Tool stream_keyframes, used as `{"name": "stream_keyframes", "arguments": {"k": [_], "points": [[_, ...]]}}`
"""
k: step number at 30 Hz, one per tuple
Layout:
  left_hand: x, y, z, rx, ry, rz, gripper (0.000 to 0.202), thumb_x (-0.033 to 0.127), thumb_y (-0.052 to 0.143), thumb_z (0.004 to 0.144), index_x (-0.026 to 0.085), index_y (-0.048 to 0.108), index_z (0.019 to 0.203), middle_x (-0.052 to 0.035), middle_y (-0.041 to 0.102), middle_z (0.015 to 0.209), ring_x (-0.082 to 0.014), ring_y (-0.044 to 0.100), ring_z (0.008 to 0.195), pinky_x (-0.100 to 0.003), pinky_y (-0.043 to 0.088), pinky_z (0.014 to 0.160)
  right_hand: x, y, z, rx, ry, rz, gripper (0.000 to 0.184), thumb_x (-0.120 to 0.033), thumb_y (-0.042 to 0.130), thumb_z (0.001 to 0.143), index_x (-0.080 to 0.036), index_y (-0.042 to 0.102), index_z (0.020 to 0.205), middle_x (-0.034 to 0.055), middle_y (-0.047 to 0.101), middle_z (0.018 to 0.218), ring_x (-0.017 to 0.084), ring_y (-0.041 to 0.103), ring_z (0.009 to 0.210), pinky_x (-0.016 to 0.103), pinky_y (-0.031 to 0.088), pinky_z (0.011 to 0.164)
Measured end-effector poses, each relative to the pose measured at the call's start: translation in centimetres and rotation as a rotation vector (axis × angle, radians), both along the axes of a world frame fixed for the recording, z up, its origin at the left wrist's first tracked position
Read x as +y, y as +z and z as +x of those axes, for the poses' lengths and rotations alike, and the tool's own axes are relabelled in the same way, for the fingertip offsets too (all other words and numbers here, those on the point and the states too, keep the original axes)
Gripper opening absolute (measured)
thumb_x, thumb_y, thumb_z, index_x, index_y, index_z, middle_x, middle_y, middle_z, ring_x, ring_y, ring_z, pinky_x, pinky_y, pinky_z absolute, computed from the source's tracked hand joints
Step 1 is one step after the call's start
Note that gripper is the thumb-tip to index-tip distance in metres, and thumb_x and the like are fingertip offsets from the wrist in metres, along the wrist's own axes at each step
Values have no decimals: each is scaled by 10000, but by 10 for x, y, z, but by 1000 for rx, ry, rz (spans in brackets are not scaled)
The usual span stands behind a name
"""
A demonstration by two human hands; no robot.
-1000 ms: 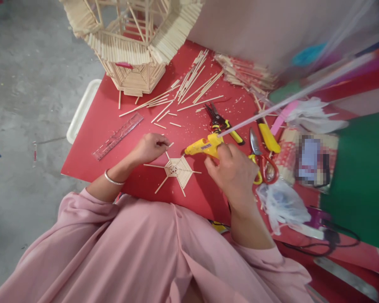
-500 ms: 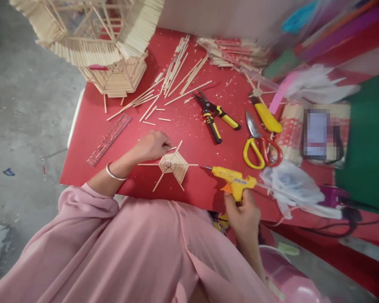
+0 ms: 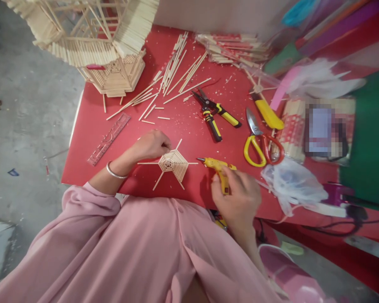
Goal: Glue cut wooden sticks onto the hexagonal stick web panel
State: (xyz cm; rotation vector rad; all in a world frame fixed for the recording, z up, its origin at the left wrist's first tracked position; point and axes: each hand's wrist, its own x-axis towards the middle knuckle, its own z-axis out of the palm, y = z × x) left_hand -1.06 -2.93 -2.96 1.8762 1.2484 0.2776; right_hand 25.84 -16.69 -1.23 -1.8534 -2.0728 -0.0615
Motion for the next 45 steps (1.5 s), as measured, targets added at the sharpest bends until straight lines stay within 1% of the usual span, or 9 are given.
{"name": "stream_keyframes", "arguments": {"k": [3,6,14,20,23,27,33,38,45], "points": [[2,3,0,19,-43,-38,256,122,528,650,151,779,694,-27,740,668,-146,642,635,-233,427,604,10,-2,-23,77,139,-59,287,-246,574,922,-225,729,1162,97,742,982,251,676,943,390,506,892],[2,6,0,10,-38,-52,250,101,529,652,143,773,686,-25,728,645,-138,630,618,-228,415,593,14,-4,-34,124,203,-88,280,-240,553,943,-219,737,1153,89,737,964,235,667,939,368,499,899],[-2,0,-1,75,-34,1,228,116,560,693,140,784,726,-37,752,709,-141,648,652,-230,439,634,20,-7,-37,128,263,-48,258,-229,545,961,-184,759,1098,93,734,950,220,643,904,346,483,860],[-5,1,-2,104,-58,44,230,147,568,750,154,797,757,-55,766,776,-153,663,707,-246,465,695,33,-5,-52,80,295,-165,288,-248,496,998,-212,774,1066,76,717,887,220,610,864,355,433,800],[-6,1,-3,86,-77,56,234,144,561,760,160,795,755,-54,765,783,-157,667,724,-246,473,704,46,-2,-56,85,302,-209,326,-274,460,1027,-205,775,1074,83,697,880,220,580,859,355,417,791],[-5,-3,-5,37,-89,54,259,110,551,752,169,801,786,-43,773,800,-156,682,757,-238,489,734,73,0,-58,70,346,-270,341,-252,445,1031,-226,774,1120,92,685,931,231,554,931,348,405,808],[-6,-6,-5,28,-58,55,264,97,556,759,156,807,817,-51,786,851,-163,696,794,-231,497,749,106,3,-66,-5,435,-399,303,-225,487,1011,-218,790,1031,102,682,956,238,546,970,345,385,771],[-10,-4,-1,73,13,43,266,111,541,753,148,802,788,-60,785,837,-173,689,785,-238,480,709,113,6,-70,-40,487,-444,301,-236,489,1011,-209,789,1001,100,678,942,236,540,958,344,371,759],[-12,-1,-1,86,14,66,260,125,540,742,134,799,769,-71,775,790,-174,673,743,-241,442,649,114,-1,-71,-93,546,-489,319,-225,469,1004,-193,784,972,99,662,929,234,516,952,350,347,763]]}}
